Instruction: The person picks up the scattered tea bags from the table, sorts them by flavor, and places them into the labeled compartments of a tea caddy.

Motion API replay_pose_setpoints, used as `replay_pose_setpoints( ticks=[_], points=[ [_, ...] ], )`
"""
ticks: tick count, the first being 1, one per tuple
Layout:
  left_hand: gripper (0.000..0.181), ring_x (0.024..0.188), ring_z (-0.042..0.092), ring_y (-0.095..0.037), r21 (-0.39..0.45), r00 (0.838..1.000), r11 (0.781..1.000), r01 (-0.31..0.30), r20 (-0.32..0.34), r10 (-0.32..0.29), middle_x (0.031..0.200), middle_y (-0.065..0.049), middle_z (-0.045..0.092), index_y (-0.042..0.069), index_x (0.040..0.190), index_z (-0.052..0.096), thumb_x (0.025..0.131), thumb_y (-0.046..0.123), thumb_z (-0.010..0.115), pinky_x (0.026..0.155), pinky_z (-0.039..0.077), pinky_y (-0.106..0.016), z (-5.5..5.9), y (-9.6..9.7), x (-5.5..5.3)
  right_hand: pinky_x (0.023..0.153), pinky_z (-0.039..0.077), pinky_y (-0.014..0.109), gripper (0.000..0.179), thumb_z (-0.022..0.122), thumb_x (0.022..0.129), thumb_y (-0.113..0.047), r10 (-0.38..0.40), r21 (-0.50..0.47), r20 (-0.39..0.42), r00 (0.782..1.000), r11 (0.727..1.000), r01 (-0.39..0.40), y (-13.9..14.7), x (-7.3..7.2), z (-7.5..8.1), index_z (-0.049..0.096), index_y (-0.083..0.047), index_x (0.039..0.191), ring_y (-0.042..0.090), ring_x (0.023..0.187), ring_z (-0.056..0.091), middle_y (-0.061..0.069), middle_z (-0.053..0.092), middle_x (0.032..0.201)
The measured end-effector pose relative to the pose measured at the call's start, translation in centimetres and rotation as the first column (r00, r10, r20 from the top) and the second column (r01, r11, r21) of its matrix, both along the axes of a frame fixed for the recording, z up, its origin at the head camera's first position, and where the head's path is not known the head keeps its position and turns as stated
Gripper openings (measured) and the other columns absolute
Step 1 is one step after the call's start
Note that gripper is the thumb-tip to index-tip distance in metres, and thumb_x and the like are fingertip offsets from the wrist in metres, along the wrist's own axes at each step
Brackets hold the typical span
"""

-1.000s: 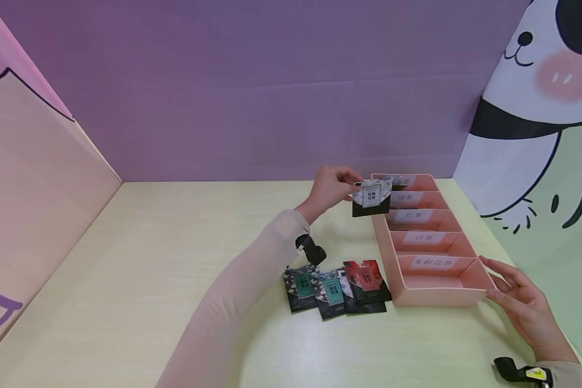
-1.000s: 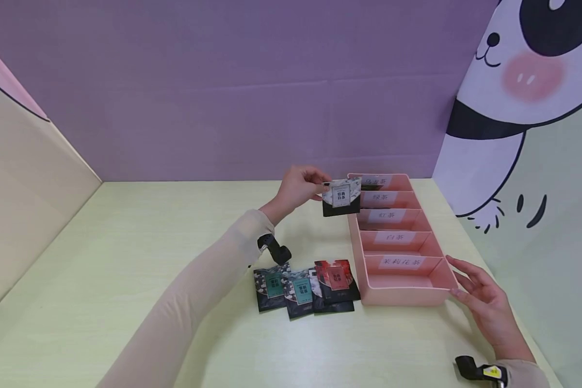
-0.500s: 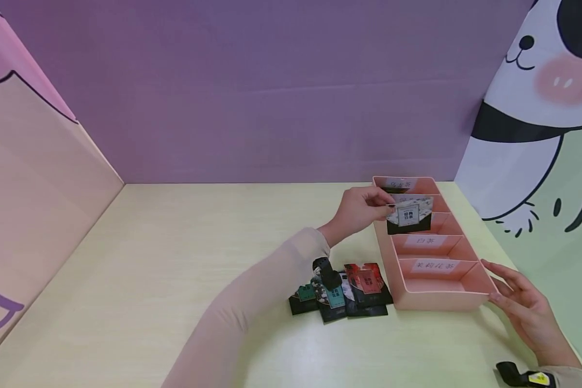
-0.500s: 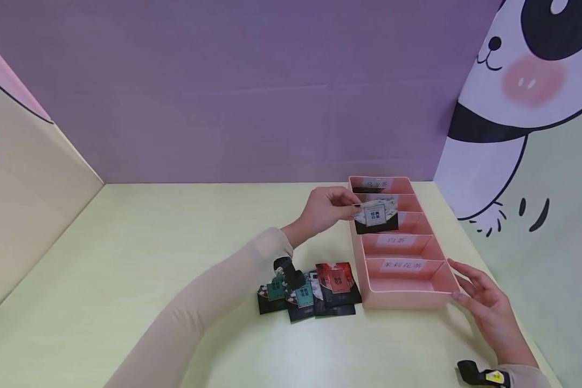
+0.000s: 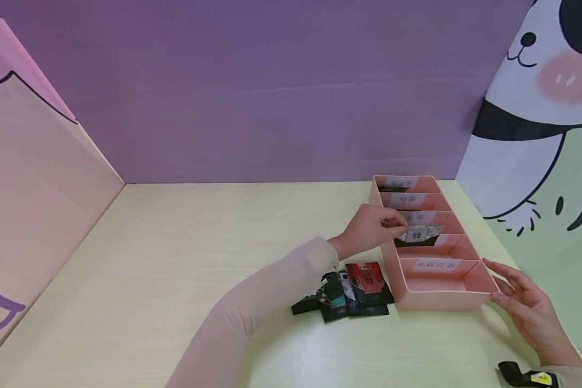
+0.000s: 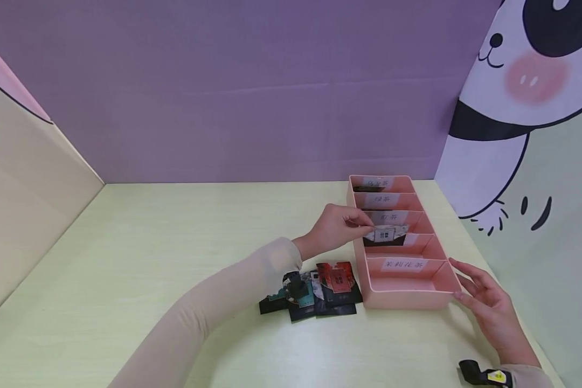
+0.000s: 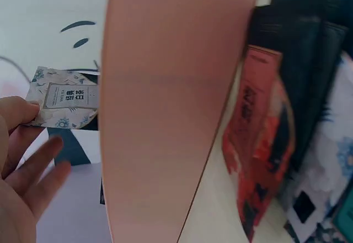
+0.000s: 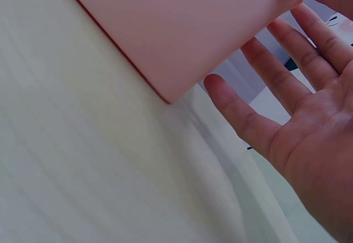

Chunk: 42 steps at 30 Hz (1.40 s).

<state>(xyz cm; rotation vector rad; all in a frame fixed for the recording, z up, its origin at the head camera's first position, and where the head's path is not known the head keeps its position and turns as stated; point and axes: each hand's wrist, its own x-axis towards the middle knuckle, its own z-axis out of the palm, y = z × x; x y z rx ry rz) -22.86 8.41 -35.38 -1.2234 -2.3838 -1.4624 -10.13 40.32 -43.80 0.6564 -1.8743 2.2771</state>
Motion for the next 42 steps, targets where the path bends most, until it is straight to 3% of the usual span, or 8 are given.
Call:
replay_pose_setpoints(
  ticks=[3, 6, 11, 16, 22, 29, 36, 42],
  points=[
    [0.009, 0.072, 0.058, 0.002, -0.130, 0.992, 0.991, -0.011, -0.127, -0.006, 0.087, 0.004, 0.074, 0.010, 0.095, 0.079, 0.093, 0.013, 0.071, 0.068, 0.043, -0.010, -0.2, 0.1, 0.3, 0.091, 0.049, 0.021, 0.055, 0.035, 0.096, 0.022, -0.018, 0.014, 0.001, 1.000, 1.000, 0.018, 0.0, 0.0, 0.0, 0.043, 0.002, 0.146, 0.008, 0.125, 0.056, -0.001, 0.053, 0.144],
    [0.011, 0.073, 0.058, 0.000, -0.253, 0.963, 0.967, -0.031, -0.268, -0.039, 0.088, 0.006, 0.074, 0.014, 0.094, 0.080, 0.094, 0.016, 0.069, 0.065, 0.041, -0.011, -0.3, 0.3, 0.7, 0.091, 0.049, 0.021, 0.055, 0.035, 0.096, 0.023, -0.022, 0.016, 0.004, 1.000, 1.000, 0.022, 0.0, 0.1, 0.0, 0.043, 0.002, 0.146, 0.008, 0.124, 0.056, -0.001, 0.053, 0.144],
    [0.012, 0.086, 0.061, -0.007, -0.345, 0.889, 0.937, -0.063, -0.445, -0.104, 0.089, 0.007, 0.073, 0.016, 0.093, 0.080, 0.094, 0.018, 0.069, 0.074, 0.044, -0.012, -0.6, 0.6, 1.1, 0.091, 0.050, 0.020, 0.055, 0.035, 0.096, 0.022, -0.026, 0.012, 0.023, 0.999, 1.000, 0.026, 0.1, 0.2, 0.0, 0.044, 0.000, 0.146, 0.007, 0.124, 0.056, -0.002, 0.053, 0.144],
    [0.014, 0.097, 0.061, -0.010, -0.398, 0.823, 0.911, -0.111, -0.551, -0.141, 0.091, 0.010, 0.074, 0.021, 0.094, 0.081, 0.095, 0.021, 0.067, 0.084, 0.044, -0.023, -1.0, 0.8, 1.3, 0.091, 0.050, 0.021, 0.055, 0.036, 0.097, 0.021, -0.022, 0.009, 0.032, 0.999, 1.000, 0.022, 0.0, 0.2, 0.0, 0.044, 0.000, 0.147, 0.007, 0.124, 0.056, -0.003, 0.053, 0.144],
    [0.018, 0.102, 0.058, -0.010, -0.472, 0.820, 0.874, -0.111, -0.540, -0.188, 0.096, 0.013, 0.074, 0.026, 0.096, 0.082, 0.097, 0.028, 0.064, 0.083, 0.041, -0.024, -1.1, 0.7, 1.5, 0.091, 0.050, 0.021, 0.055, 0.035, 0.097, 0.022, -0.026, 0.009, 0.028, 0.999, 1.000, 0.025, 0.0, 0.3, 0.0, 0.044, 0.000, 0.146, 0.007, 0.124, 0.056, -0.002, 0.053, 0.144],
    [0.022, 0.109, 0.056, -0.010, -0.519, 0.790, 0.847, -0.113, -0.564, -0.240, 0.103, 0.012, 0.072, 0.027, 0.101, 0.080, 0.100, 0.029, 0.058, 0.089, 0.042, -0.025, -0.9, -0.5, 1.5, 0.093, 0.049, 0.022, 0.054, 0.033, 0.095, 0.024, 0.022, -0.034, -0.023, 0.999, 0.999, -0.023, -0.1, 0.3, -0.2, 0.042, 0.006, 0.145, 0.012, 0.126, 0.056, 0.004, 0.053, 0.145],
    [0.024, 0.120, 0.051, -0.016, -0.551, 0.808, 0.827, -0.111, -0.535, -0.249, 0.114, 0.007, 0.068, 0.023, 0.116, 0.074, 0.102, 0.029, 0.056, 0.099, 0.041, -0.034, 0.2, -2.3, 1.1, 0.091, 0.049, 0.021, 0.055, 0.034, 0.096, 0.023, -0.030, 0.015, 0.015, 0.999, 0.999, 0.030, -0.1, 0.5, -0.1, 0.043, 0.002, 0.146, 0.008, 0.124, 0.056, -0.001, 0.053, 0.144],
    [0.032, 0.127, 0.046, -0.018, -0.626, 0.802, 0.766, -0.148, -0.529, -0.277, 0.130, 0.003, 0.059, 0.023, 0.133, 0.063, 0.102, 0.028, 0.056, 0.101, 0.040, -0.039, 0.6, -4.1, 1.4, 0.092, 0.049, 0.021, 0.055, 0.033, 0.096, 0.022, -0.005, -0.004, 0.015, 1.000, 1.000, 0.005, -0.2, 0.2, 0.2, 0.043, 0.002, 0.146, 0.009, 0.125, 0.056, 0.000, 0.052, 0.145]
  ],
)
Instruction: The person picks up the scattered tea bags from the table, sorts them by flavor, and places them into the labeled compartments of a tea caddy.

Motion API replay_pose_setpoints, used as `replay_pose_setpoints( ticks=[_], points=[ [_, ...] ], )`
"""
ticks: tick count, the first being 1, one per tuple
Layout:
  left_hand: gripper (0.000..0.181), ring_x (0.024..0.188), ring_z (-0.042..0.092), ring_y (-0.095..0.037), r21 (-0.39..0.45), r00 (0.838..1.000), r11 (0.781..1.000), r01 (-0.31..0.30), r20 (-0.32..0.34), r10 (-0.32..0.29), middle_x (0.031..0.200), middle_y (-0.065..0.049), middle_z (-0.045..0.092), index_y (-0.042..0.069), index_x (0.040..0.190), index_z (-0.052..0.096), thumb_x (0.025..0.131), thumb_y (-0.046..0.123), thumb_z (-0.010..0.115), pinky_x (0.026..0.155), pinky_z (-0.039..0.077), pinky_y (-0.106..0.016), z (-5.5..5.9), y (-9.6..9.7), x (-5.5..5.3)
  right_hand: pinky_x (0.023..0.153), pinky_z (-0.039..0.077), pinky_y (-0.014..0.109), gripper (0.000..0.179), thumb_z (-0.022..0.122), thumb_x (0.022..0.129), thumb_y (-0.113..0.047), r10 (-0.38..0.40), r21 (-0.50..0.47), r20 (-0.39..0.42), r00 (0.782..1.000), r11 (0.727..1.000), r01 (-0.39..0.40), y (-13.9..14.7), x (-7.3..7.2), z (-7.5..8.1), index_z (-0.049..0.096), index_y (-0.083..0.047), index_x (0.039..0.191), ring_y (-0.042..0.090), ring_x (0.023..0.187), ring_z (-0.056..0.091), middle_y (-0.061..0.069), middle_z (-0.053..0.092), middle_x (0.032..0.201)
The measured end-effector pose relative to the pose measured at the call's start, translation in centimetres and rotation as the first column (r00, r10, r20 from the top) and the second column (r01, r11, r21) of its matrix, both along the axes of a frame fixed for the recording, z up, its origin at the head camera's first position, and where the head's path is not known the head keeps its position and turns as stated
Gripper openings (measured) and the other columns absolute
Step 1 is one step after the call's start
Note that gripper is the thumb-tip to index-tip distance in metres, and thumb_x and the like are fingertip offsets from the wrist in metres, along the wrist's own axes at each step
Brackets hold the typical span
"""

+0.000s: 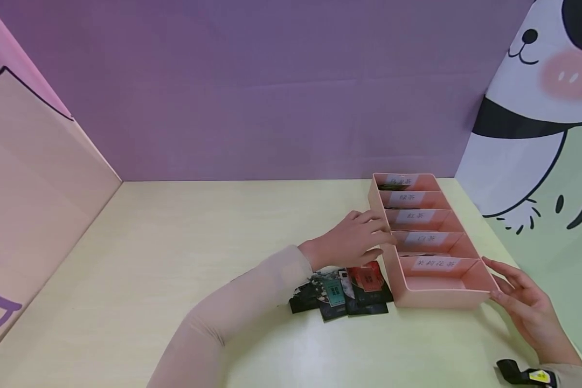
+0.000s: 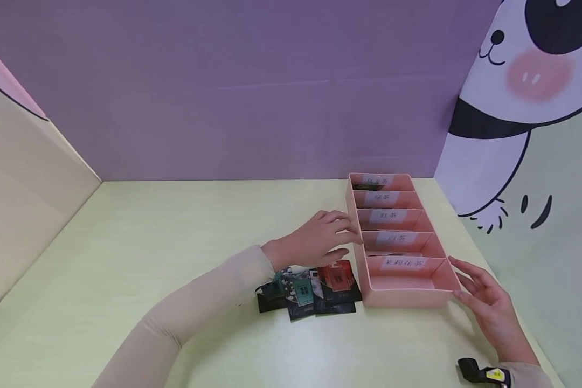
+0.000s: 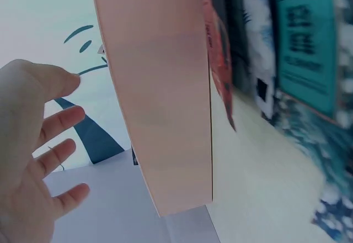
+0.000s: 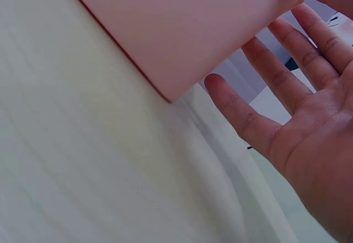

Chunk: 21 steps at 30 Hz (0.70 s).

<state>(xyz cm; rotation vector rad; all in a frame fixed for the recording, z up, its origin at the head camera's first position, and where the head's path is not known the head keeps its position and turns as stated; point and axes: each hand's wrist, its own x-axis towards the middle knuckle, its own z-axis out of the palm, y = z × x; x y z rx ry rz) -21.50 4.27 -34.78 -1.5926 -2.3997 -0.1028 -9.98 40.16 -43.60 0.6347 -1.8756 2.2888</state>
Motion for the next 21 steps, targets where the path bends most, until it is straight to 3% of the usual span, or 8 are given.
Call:
replay_pose_setpoints(
  ticks=[5, 9, 15, 21],
  points=[
    [0.044, 0.136, 0.038, -0.022, -0.089, 0.995, 0.992, -0.094, 0.009, 0.095, 0.140, 0.000, 0.050, 0.023, 0.144, 0.050, 0.101, 0.033, 0.057, 0.108, 0.034, -0.043, -0.5, -1.6, 0.4, 0.093, 0.049, 0.023, 0.056, 0.030, 0.095, 0.025, 0.044, -0.033, -0.033, 0.998, 0.998, -0.045, 0.0, -0.1, -0.2, 0.042, 0.005, 0.145, 0.012, 0.126, 0.056, 0.004, 0.052, 0.145],
    [0.050, 0.137, 0.036, -0.025, -0.073, 0.973, 0.971, -0.228, 0.008, 0.229, 0.139, -0.002, 0.050, 0.021, 0.146, 0.046, 0.101, 0.035, 0.059, 0.111, 0.030, -0.046, -0.8, -3.3, 0.5, 0.094, 0.048, 0.022, 0.056, 0.030, 0.095, 0.025, 0.047, -0.028, -0.037, 0.998, 0.998, -0.048, 0.0, -0.1, -0.3, 0.041, 0.005, 0.145, 0.012, 0.127, 0.055, 0.004, 0.052, 0.146],
    [0.057, 0.136, 0.035, -0.029, -0.028, 0.930, 0.938, -0.345, 0.124, 0.345, 0.138, -0.008, 0.049, 0.013, 0.148, 0.043, 0.099, 0.037, 0.062, 0.112, 0.026, -0.054, -1.2, -6.0, 0.8, 0.094, 0.048, 0.022, 0.054, 0.031, 0.096, 0.024, 0.040, 0.000, -0.036, 0.999, 0.999, -0.040, 0.1, 0.0, 0.1, 0.039, 0.006, 0.146, 0.010, 0.128, 0.054, 0.003, 0.051, 0.146],
    [0.065, 0.136, 0.033, -0.032, -0.057, 0.891, 0.921, -0.385, 0.236, 0.387, 0.141, -0.013, 0.045, 0.007, 0.148, 0.039, 0.098, 0.040, 0.063, 0.112, 0.021, -0.059, -2.0, -8.6, 1.6, 0.094, 0.048, 0.022, 0.054, 0.033, 0.096, 0.022, 0.016, 0.008, -0.020, 1.000, 1.000, -0.016, -0.1, -0.1, 0.2, 0.039, 0.006, 0.147, 0.010, 0.128, 0.054, 0.003, 0.050, 0.147]
  ],
)
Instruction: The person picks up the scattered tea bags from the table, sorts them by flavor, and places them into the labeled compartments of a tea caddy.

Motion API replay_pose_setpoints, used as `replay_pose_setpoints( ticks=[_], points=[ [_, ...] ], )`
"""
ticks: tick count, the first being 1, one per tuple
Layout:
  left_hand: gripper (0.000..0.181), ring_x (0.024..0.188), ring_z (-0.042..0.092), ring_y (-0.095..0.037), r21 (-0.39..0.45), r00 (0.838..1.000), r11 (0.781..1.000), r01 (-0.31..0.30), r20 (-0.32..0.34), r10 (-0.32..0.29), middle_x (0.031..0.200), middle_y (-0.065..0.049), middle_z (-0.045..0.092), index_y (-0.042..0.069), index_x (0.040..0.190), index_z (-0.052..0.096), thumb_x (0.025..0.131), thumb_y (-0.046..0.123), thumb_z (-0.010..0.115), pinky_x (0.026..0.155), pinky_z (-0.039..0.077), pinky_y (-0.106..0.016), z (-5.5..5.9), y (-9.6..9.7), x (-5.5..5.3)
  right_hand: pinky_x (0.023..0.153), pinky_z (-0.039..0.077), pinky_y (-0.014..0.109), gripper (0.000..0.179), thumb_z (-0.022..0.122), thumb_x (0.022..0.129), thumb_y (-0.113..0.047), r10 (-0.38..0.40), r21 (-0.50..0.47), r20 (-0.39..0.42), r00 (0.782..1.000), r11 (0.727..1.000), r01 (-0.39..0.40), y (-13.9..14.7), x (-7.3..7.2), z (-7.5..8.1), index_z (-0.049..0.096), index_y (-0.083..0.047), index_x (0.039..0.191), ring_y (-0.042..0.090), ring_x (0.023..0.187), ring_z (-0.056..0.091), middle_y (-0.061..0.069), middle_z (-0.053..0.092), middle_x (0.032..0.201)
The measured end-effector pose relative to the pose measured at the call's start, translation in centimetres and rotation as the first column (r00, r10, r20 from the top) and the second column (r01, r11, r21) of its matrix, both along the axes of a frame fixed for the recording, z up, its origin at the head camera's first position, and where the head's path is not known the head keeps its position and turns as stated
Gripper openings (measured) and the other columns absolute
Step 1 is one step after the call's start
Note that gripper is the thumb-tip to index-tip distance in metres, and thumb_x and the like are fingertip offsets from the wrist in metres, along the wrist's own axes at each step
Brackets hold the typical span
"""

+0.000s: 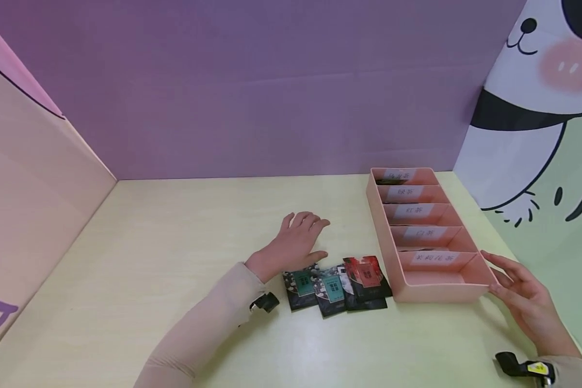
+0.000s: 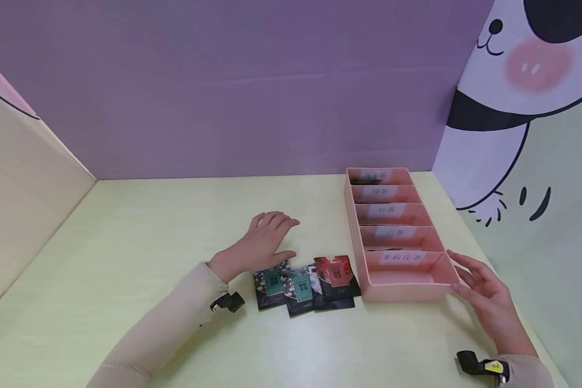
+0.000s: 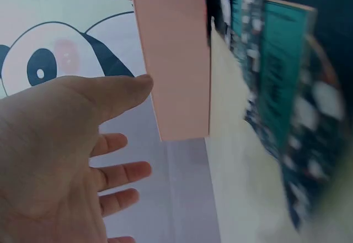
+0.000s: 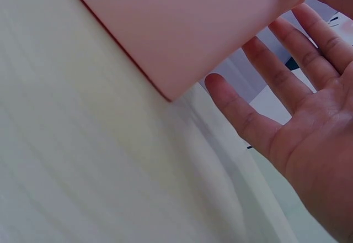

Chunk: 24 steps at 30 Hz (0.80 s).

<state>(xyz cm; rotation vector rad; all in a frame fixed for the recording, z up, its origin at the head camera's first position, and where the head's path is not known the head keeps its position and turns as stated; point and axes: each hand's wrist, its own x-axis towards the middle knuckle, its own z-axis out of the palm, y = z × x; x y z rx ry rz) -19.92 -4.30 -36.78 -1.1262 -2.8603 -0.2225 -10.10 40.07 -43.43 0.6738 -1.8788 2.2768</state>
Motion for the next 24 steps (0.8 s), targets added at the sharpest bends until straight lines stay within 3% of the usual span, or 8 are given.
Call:
replay_pose_setpoints(
  ticks=[5, 12, 17, 24],
  points=[
    [0.077, 0.135, 0.033, -0.034, -0.003, 0.994, 0.997, -0.071, 0.085, 0.071, 0.140, -0.015, 0.042, 0.006, 0.149, 0.036, 0.093, 0.047, 0.068, 0.112, 0.018, -0.062, -0.7, -2.2, 0.5, 0.094, 0.048, 0.023, 0.054, 0.033, 0.095, 0.024, 0.004, -0.035, -0.015, 1.000, 0.999, -0.004, -0.2, -0.2, -0.1, 0.041, 0.007, 0.145, 0.012, 0.127, 0.055, 0.005, 0.052, 0.145],
    [0.093, 0.130, 0.037, -0.036, -0.043, 0.967, 0.987, -0.156, 0.198, 0.161, 0.135, -0.013, 0.047, 0.006, 0.144, 0.043, 0.078, 0.060, 0.078, 0.109, 0.020, -0.063, -1.6, -3.9, 1.4, 0.093, 0.049, 0.022, 0.054, 0.033, 0.095, 0.024, -0.005, -0.040, -0.009, 1.000, 0.999, 0.004, -0.3, 0.0, 0.1, 0.042, 0.005, 0.145, 0.012, 0.126, 0.056, 0.004, 0.052, 0.145],
    [0.079, 0.115, 0.045, -0.032, -0.073, 0.952, 0.983, -0.170, 0.244, 0.183, 0.120, -0.008, 0.056, 0.008, 0.122, 0.058, 0.070, 0.062, 0.083, 0.101, 0.030, -0.059, -2.2, -3.9, 2.0, 0.092, 0.049, 0.022, 0.054, 0.033, 0.095, 0.023, -0.007, -0.034, 0.001, 1.000, 0.999, 0.007, -0.2, 0.0, 0.3, 0.043, 0.005, 0.145, 0.011, 0.126, 0.056, 0.003, 0.052, 0.145],
    [0.063, 0.095, 0.044, -0.027, -0.077, 0.958, 0.981, -0.179, 0.212, 0.192, 0.095, -0.003, 0.048, 0.012, 0.094, 0.058, 0.066, 0.061, 0.086, 0.087, 0.038, -0.049, -3.2, -3.5, 2.2, 0.092, 0.049, 0.023, 0.055, 0.031, 0.094, 0.025, -0.002, -0.034, -0.007, 1.000, 0.999, 0.002, -0.1, -0.1, 0.0, 0.042, 0.006, 0.145, 0.012, 0.126, 0.055, 0.004, 0.052, 0.145]
  ],
)
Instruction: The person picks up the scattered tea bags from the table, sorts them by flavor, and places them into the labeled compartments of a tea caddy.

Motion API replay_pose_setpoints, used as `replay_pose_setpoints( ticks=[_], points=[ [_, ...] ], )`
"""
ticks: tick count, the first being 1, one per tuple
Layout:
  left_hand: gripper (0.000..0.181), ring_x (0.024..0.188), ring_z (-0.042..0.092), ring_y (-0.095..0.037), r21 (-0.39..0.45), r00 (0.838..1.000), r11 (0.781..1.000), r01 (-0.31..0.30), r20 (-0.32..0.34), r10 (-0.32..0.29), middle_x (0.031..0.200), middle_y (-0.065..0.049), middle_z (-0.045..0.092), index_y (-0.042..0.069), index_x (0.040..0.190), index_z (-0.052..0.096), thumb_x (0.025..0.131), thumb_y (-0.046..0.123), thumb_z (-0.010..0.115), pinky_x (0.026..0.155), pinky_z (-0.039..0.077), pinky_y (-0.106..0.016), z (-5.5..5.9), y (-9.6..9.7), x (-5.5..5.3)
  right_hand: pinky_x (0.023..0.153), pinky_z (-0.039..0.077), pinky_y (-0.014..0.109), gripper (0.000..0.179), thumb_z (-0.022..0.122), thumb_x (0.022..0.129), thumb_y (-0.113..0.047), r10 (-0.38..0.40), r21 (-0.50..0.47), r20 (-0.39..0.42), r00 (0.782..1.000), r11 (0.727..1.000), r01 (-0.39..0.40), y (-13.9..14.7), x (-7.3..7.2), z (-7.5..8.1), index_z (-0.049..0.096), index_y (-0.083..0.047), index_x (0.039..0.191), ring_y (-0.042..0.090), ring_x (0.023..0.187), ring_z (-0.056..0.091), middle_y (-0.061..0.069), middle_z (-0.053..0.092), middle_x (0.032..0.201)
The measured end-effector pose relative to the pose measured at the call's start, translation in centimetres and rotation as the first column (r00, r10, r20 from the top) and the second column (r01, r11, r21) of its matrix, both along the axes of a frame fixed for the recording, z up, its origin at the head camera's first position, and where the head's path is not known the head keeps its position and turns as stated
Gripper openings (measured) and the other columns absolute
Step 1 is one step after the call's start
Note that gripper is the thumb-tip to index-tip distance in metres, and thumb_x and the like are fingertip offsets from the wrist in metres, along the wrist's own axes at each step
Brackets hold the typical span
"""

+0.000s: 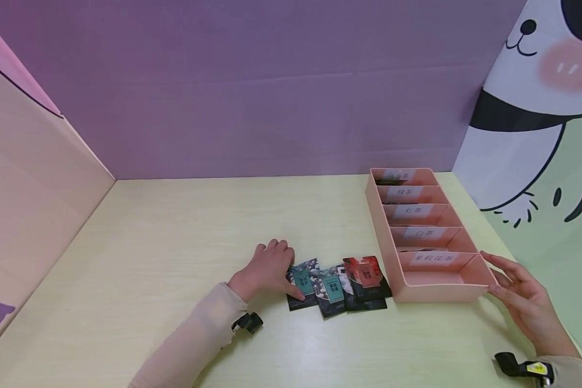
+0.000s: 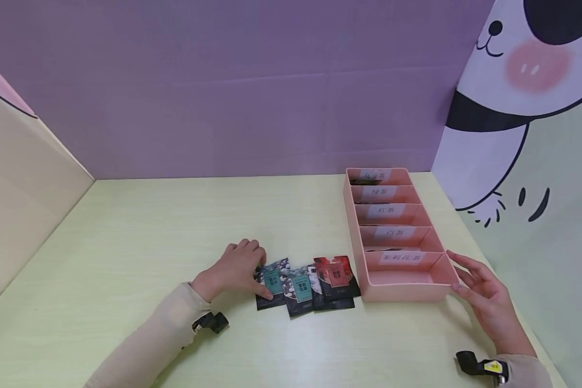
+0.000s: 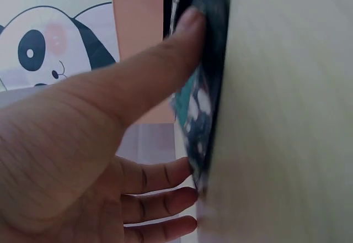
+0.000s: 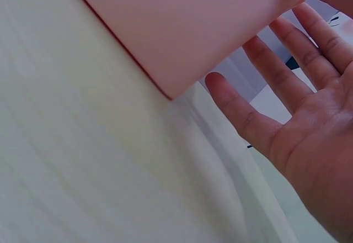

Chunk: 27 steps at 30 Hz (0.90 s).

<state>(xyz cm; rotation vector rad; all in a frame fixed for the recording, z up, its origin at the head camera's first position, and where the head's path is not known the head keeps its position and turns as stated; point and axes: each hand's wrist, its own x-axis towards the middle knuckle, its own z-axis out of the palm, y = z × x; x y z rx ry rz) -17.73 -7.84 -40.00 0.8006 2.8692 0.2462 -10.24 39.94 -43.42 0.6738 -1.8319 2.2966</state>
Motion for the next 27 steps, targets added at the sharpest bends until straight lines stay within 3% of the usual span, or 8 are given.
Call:
replay_pose_setpoints(
  ticks=[4, 8, 10, 14, 16, 21, 27],
  points=[
    [0.059, 0.092, 0.042, -0.025, 0.047, 1.000, 0.999, -0.011, 0.028, 0.010, 0.090, -0.001, 0.045, 0.013, 0.088, 0.054, 0.064, 0.053, 0.090, 0.081, 0.036, -0.046, -0.3, -0.3, -0.3, 0.093, 0.049, 0.023, 0.055, 0.031, 0.094, 0.026, 0.001, -0.003, -0.010, 1.000, 1.000, -0.001, -0.1, -0.1, 0.0, 0.041, 0.007, 0.145, 0.013, 0.127, 0.055, 0.005, 0.052, 0.146],
    [0.055, 0.089, 0.041, -0.022, 0.128, 0.993, 0.991, -0.039, 0.117, 0.024, 0.090, 0.002, 0.047, 0.013, 0.091, 0.052, 0.067, 0.042, 0.092, 0.078, 0.034, -0.042, -0.3, -0.9, -1.0, 0.094, 0.049, 0.023, 0.055, 0.030, 0.094, 0.026, 0.008, -0.002, -0.021, 1.000, 1.000, -0.008, -0.1, -0.2, 0.0, 0.041, 0.008, 0.145, 0.014, 0.127, 0.055, 0.006, 0.051, 0.146],
    [0.048, 0.089, 0.045, -0.021, 0.200, 0.980, 0.977, -0.073, 0.195, 0.034, 0.091, 0.001, 0.051, 0.010, 0.095, 0.054, 0.072, 0.033, 0.091, 0.081, 0.038, -0.040, -0.2, -1.3, -1.5, 0.094, 0.049, 0.023, 0.055, 0.030, 0.093, 0.026, 0.013, -0.006, -0.029, 0.999, 1.000, -0.013, -0.1, -0.1, 0.0, 0.040, 0.009, 0.145, 0.015, 0.127, 0.055, 0.007, 0.051, 0.146],
    [0.031, 0.087, 0.055, -0.019, 0.343, 0.949, 0.927, -0.151, 0.312, 0.039, 0.094, -0.002, 0.061, 0.003, 0.102, 0.063, 0.081, 0.011, 0.084, 0.081, 0.048, -0.035, 0.2, -2.2, -2.5, 0.094, 0.049, 0.023, 0.055, 0.031, 0.093, 0.026, 0.015, -0.012, -0.036, 0.999, 1.000, -0.016, -0.1, -0.1, 0.1, 0.041, 0.010, 0.144, 0.015, 0.127, 0.055, 0.008, 0.051, 0.146],
    [0.023, 0.086, 0.059, -0.018, 0.387, 0.949, 0.909, -0.152, 0.315, 0.024, 0.094, -0.004, 0.064, 0.001, 0.103, 0.067, 0.083, 0.004, 0.079, 0.079, 0.050, -0.033, 0.4, -2.8, -3.0, 0.094, 0.049, 0.023, 0.055, 0.031, 0.093, 0.026, 0.012, -0.015, -0.034, 0.999, 1.000, -0.013, -0.1, -0.1, 0.1, 0.041, 0.009, 0.144, 0.015, 0.127, 0.056, 0.007, 0.052, 0.145],
    [0.013, 0.082, 0.063, -0.017, 0.432, 0.962, 0.893, -0.125, 0.274, 0.002, 0.090, -0.006, 0.069, -0.002, 0.100, 0.071, 0.087, -0.003, 0.072, 0.073, 0.052, -0.031, 1.1, -3.9, -3.6, 0.093, 0.049, 0.023, 0.055, 0.031, 0.094, 0.026, -0.002, -0.008, -0.019, 1.000, 1.000, 0.002, -0.1, 0.0, 0.1, 0.042, 0.008, 0.144, 0.014, 0.126, 0.056, 0.006, 0.052, 0.145],
    [0.014, 0.079, 0.063, -0.018, 0.461, 0.962, 0.874, -0.157, 0.273, 0.028, 0.090, -0.007, 0.070, -0.002, 0.100, 0.072, 0.087, -0.005, 0.071, 0.068, 0.052, -0.029, 1.9, -4.1, -3.5, 0.092, 0.050, 0.023, 0.055, 0.031, 0.094, 0.025, -0.016, -0.003, 0.001, 1.000, 1.000, 0.016, -0.1, 0.2, 0.1, 0.043, 0.006, 0.144, 0.013, 0.125, 0.056, 0.005, 0.053, 0.144]
  ],
)
